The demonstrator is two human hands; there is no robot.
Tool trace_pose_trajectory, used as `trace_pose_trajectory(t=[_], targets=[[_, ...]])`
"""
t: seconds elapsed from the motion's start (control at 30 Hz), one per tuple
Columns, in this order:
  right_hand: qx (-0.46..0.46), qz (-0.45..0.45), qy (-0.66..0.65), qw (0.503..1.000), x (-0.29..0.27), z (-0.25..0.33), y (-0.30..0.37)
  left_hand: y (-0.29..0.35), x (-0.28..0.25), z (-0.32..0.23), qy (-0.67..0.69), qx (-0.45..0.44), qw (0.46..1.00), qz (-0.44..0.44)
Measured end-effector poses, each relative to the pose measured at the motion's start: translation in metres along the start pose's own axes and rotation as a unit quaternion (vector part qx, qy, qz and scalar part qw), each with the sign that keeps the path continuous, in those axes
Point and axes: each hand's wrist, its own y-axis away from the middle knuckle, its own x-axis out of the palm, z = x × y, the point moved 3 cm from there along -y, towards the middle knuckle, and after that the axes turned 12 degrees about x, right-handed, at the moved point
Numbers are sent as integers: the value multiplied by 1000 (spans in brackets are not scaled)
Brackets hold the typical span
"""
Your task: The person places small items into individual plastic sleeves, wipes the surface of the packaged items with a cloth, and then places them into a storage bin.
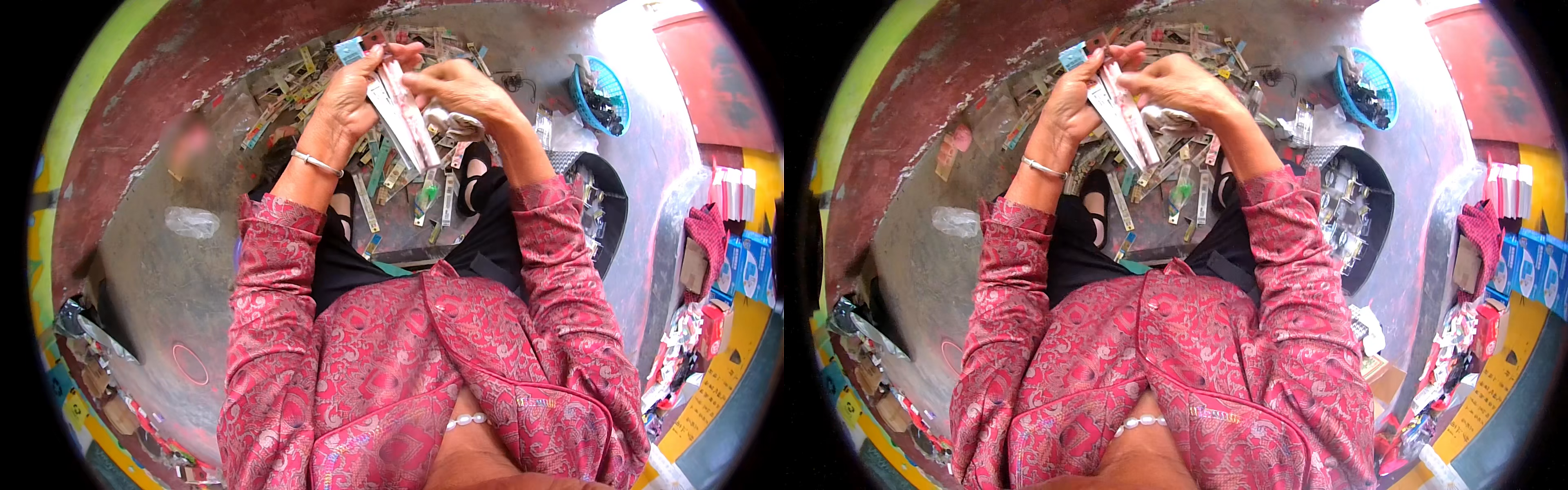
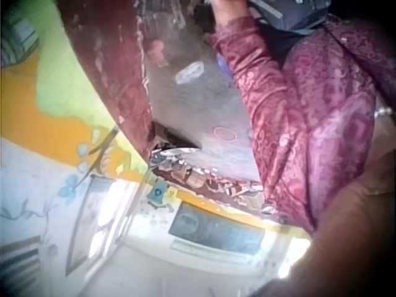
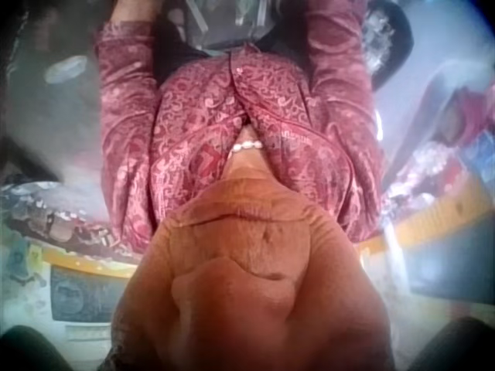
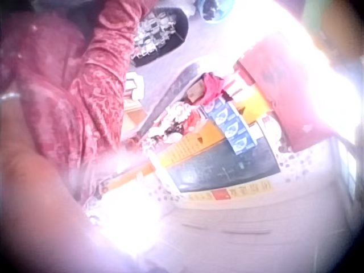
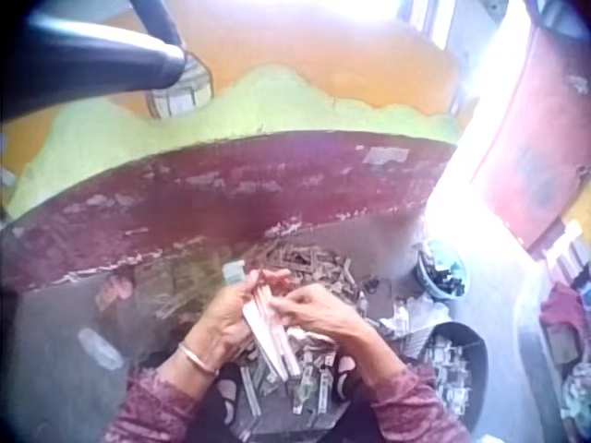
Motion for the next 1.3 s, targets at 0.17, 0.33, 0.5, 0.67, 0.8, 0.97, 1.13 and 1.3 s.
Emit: trace_pose_trajectory(t=[0.17, 0.33, 0.5, 0.67, 0.8, 0.97, 1.13, 1.3], targets=[[-249, -377, -127, 883, -21, 35, 22, -8, -5, 6, -58, 18, 996, -65], [-413, -285, 154, 851, 51, 29, 19, -3, -13, 1, -22, 11, 995, -92], [-341, -224, 224, 885, 33, 3, 33, -9, -25, -40, 72, 99, 975, -185], [-8, -151, -85, 985, -23, -23, 28, -11, -23, -60, 94, 153, 977, -112], [39, 150, -275, 949, 10, -2, 30, -8, -11, -50, 87, 145, 985, -32], [-4, 257, -164, 952, 40, 6, 34, -3, -4, -46, 79, 127, 989, -2], [-67, 69, -66, 993, 33, 8, 30, -2, 2, -46, 47, 131, 990, 24], [-140, -162, 175, 961, 26, 10, 29, 5, -1, -18, 122, 108, 987, 15]])
